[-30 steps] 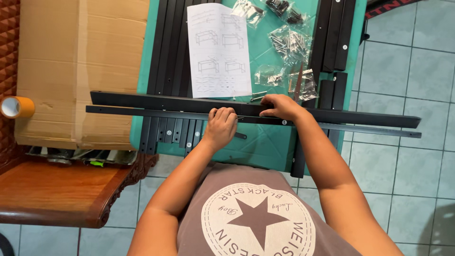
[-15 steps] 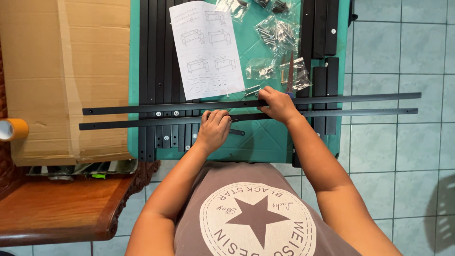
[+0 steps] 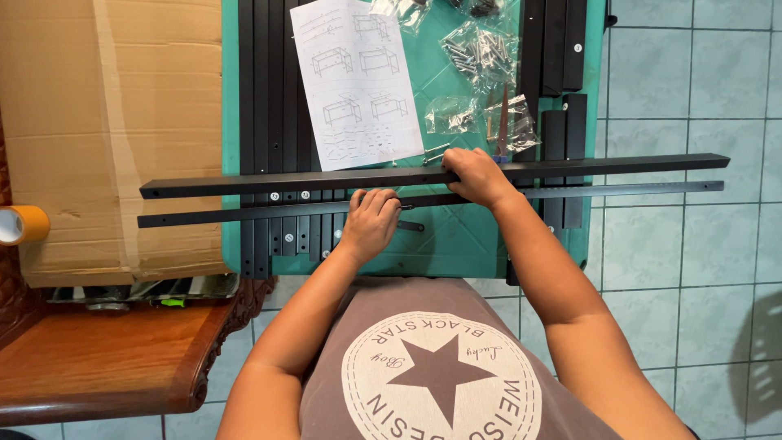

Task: The person assembles a metal frame by attaching black plastic brackets to long metal bars using bolts and nuts. They repeatedly consult a printed instruction sheet, align the brackets, and tighten the fasteners by hand on a green work surface.

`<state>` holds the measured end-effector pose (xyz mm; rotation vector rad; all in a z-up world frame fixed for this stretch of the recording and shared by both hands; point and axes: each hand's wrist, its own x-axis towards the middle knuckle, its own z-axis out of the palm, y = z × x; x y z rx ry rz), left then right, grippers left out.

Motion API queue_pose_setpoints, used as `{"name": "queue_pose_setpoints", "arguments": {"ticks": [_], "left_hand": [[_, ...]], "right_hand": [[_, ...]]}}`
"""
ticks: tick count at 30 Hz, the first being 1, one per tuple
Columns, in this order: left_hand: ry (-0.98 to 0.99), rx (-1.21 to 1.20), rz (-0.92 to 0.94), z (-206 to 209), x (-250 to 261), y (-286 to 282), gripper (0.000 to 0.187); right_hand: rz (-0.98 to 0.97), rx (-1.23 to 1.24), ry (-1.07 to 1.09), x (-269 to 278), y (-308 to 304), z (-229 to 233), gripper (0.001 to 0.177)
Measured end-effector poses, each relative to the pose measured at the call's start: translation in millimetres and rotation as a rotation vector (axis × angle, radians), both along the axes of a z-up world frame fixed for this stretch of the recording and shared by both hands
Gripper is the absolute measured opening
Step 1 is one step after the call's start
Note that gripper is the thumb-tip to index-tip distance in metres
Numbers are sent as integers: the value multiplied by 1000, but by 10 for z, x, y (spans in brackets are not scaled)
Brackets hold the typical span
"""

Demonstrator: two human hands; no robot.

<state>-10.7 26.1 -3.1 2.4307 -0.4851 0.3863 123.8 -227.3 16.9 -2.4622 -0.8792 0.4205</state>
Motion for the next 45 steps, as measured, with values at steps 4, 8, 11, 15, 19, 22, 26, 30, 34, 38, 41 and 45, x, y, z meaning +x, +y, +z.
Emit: {"name": "queue_pose_setpoints", "arguments": {"ticks": [4,8,11,15,19,22,26,30,34,38,41,45], "left_hand": [[-8,9,3,-1,0,-2,15],[-32,17,15,12,4,-10,15],[-36,8,16,35,4,-10,16],[-34,-29,34,78,4,-24,15],[-36,-42,68,150,70,-57,13],[-39,-61,80,197,129,-69,12],[-19,-66,81,207,189,-27,12],[25,-65,80,166,251,47,10],[40,-56,60,98,258,78,10],[44,-51,49,60,259,85,9],[47,-50,48,39,254,90,10],[37,-43,47,21,260,96,9]], "right_hand": [[-18,-8,79,34,12,0,32],[-22,-40,207,70,26,35,35],[-12,3,296,122,-10,55,34],[-74,81,171,287,-30,-93,18],[-80,4,-105,417,180,-467,12],[-15,-121,-178,513,358,-630,10],[-87,29,-109,509,412,-449,10],[-356,587,464,246,269,-13,26],[-269,560,442,-164,287,224,15],[-203,372,47,-364,383,306,12],[-121,319,-192,-416,444,336,15],[-21,210,-295,-430,476,345,21]]}}
